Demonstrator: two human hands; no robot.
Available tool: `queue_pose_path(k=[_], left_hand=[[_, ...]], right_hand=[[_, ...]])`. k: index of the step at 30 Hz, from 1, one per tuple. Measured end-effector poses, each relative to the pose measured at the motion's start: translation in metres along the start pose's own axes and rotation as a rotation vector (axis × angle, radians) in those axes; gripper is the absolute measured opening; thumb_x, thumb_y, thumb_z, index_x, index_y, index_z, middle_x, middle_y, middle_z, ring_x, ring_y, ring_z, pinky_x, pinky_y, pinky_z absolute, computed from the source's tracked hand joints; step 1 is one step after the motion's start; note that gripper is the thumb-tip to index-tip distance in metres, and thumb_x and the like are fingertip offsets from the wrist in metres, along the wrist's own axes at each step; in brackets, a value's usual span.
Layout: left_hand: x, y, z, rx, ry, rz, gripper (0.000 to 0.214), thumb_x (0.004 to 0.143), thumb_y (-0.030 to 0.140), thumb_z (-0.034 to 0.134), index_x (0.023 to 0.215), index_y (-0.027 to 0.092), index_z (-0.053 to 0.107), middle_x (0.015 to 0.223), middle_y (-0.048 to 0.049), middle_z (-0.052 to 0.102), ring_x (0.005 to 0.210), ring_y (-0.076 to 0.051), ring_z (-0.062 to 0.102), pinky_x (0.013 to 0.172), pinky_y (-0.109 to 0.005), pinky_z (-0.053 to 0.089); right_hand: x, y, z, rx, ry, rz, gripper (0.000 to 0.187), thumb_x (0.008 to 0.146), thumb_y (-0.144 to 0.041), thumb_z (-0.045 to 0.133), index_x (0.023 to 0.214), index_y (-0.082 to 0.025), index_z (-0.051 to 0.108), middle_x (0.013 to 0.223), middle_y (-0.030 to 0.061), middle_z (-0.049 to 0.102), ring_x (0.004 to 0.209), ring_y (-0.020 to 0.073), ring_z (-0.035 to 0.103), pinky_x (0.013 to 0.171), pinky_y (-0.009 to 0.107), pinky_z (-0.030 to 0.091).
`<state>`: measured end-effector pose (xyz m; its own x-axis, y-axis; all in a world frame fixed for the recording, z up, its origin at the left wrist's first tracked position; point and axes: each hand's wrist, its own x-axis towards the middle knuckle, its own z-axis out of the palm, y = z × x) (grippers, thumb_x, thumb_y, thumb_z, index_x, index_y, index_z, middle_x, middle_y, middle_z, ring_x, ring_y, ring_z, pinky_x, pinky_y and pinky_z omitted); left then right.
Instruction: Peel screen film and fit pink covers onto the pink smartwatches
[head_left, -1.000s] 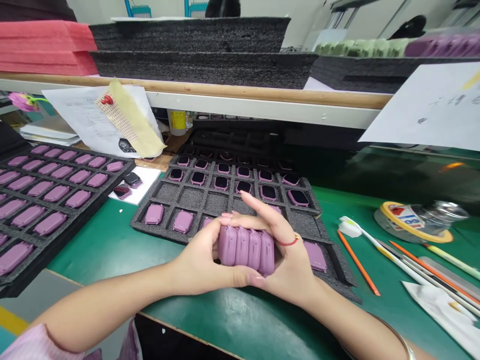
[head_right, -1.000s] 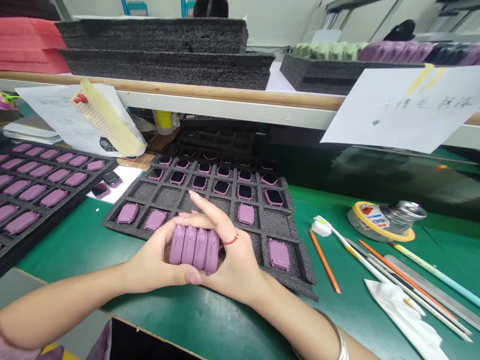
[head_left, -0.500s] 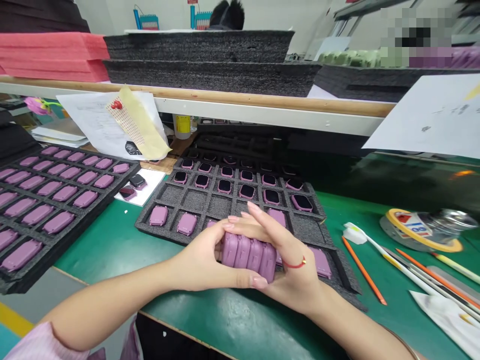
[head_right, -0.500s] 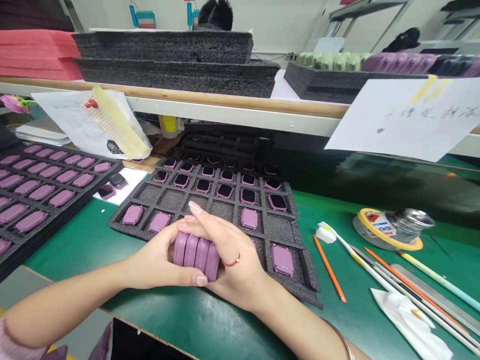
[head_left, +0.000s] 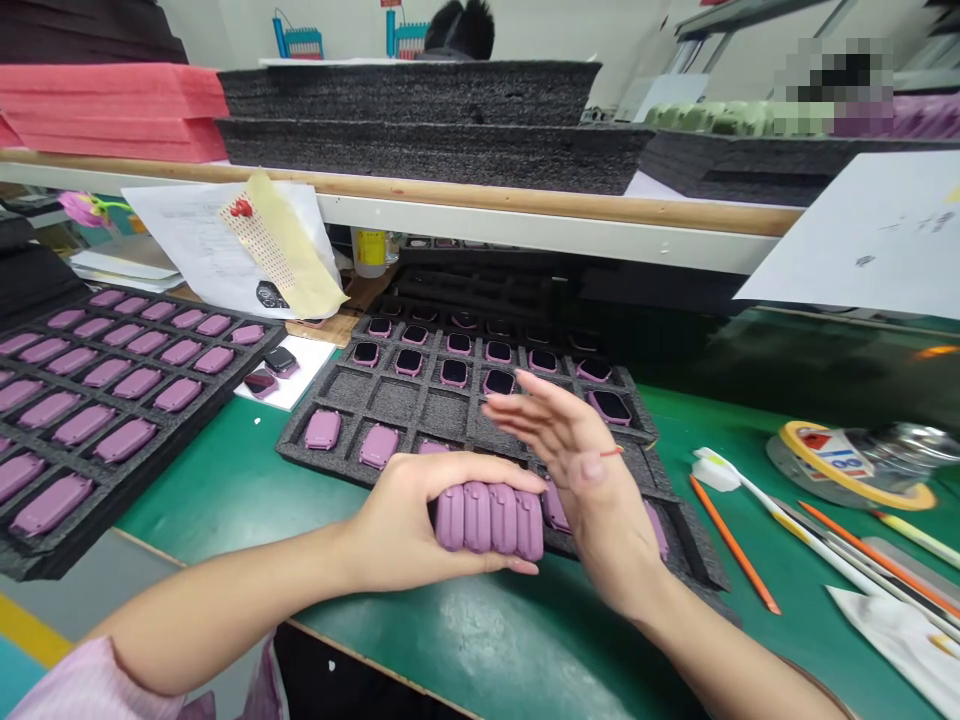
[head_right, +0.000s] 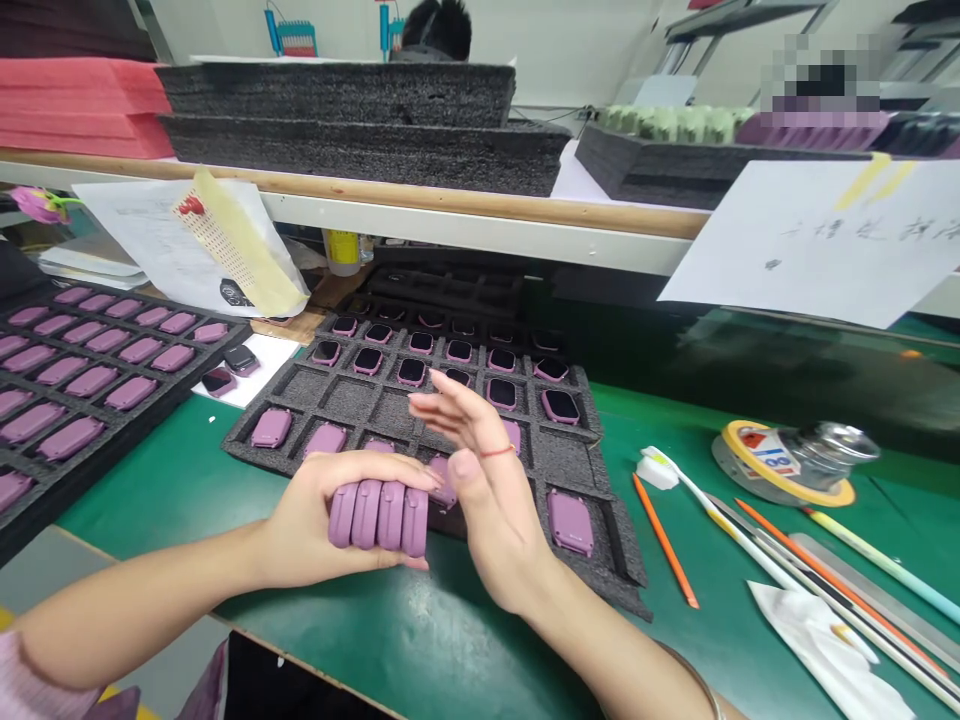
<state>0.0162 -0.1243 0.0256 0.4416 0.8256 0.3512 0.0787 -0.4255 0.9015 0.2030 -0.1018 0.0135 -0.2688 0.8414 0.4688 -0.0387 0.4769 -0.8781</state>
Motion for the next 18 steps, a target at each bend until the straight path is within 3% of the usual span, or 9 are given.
queue_pose_path(k=[3, 6, 9, 12, 15, 18], left_hand=[[0.001, -0.003, 0.001, 0.014, -0.009, 0.086, 0.038, 0.080, 0.036, 0.081, 0.114, 0.021, 0.073, 0.117, -0.0076, 0.076, 0.116, -0.026, 0.069, 0.106, -0.041, 0.051], [0.001, -0.005, 0.002, 0.057, -0.005, 0.147, 0.032, 0.085, 0.035, 0.076, 0.114, 0.023, 0.073, 0.116, -0.0071, 0.076, 0.116, -0.026, 0.069, 0.107, -0.043, 0.050], [0.000, -0.009, 0.002, 0.056, -0.034, 0.176, 0.029, 0.091, 0.039, 0.069, 0.116, 0.024, 0.074, 0.118, -0.0087, 0.073, 0.117, -0.026, 0.066, 0.107, -0.041, 0.049], [-0.003, -0.015, 0.002, 0.067, -0.023, 0.193, 0.042, 0.090, 0.042, 0.070, 0.129, 0.027, 0.067, 0.135, -0.0122, 0.059, 0.132, -0.029, 0.054, 0.115, -0.044, 0.043], [-0.007, -0.020, 0.004, 0.127, -0.002, 0.195, 0.072, 0.087, 0.030, 0.072, 0.152, 0.035, 0.042, 0.154, -0.0110, 0.039, 0.149, -0.033, 0.033, 0.123, -0.051, 0.031], [-0.009, -0.018, 0.007, 0.056, 0.015, 0.086, 0.111, 0.072, 0.024, 0.085, 0.160, 0.036, 0.017, 0.164, -0.0120, 0.023, 0.153, -0.037, 0.022, 0.123, -0.056, 0.027]], right_hand=[[0.002, 0.002, 0.000, 0.189, -0.150, 0.262, 0.070, 0.092, -0.076, 0.046, 0.144, -0.029, 0.049, 0.127, 0.0113, 0.070, 0.110, 0.0281, 0.073, 0.095, 0.047, 0.060], [0.000, -0.002, 0.002, 0.230, -0.290, 0.362, 0.082, 0.082, -0.076, 0.062, 0.146, -0.026, 0.047, 0.125, 0.0122, 0.072, 0.117, 0.0309, 0.070, 0.101, 0.051, 0.057], [-0.003, -0.008, 0.007, 0.131, -0.272, 0.312, 0.097, 0.069, -0.055, 0.088, 0.149, -0.025, 0.043, 0.132, 0.0116, 0.069, 0.122, 0.0303, 0.067, 0.104, 0.047, 0.056], [-0.005, -0.012, 0.012, 0.005, -0.195, 0.218, 0.104, 0.066, -0.032, 0.093, 0.153, -0.028, 0.037, 0.140, 0.0114, 0.063, 0.121, 0.0292, 0.067, 0.100, 0.043, 0.059], [-0.007, -0.012, 0.014, -0.099, -0.121, 0.107, 0.110, 0.066, -0.025, 0.092, 0.157, -0.031, 0.031, 0.144, 0.0114, 0.060, 0.112, 0.0284, 0.072, 0.096, 0.043, 0.062], [-0.009, -0.010, 0.012, -0.188, -0.084, 0.000, 0.112, 0.069, -0.025, 0.090, 0.159, -0.032, 0.026, 0.124, 0.0069, 0.072, 0.103, 0.0273, 0.074, 0.097, 0.045, 0.061]])
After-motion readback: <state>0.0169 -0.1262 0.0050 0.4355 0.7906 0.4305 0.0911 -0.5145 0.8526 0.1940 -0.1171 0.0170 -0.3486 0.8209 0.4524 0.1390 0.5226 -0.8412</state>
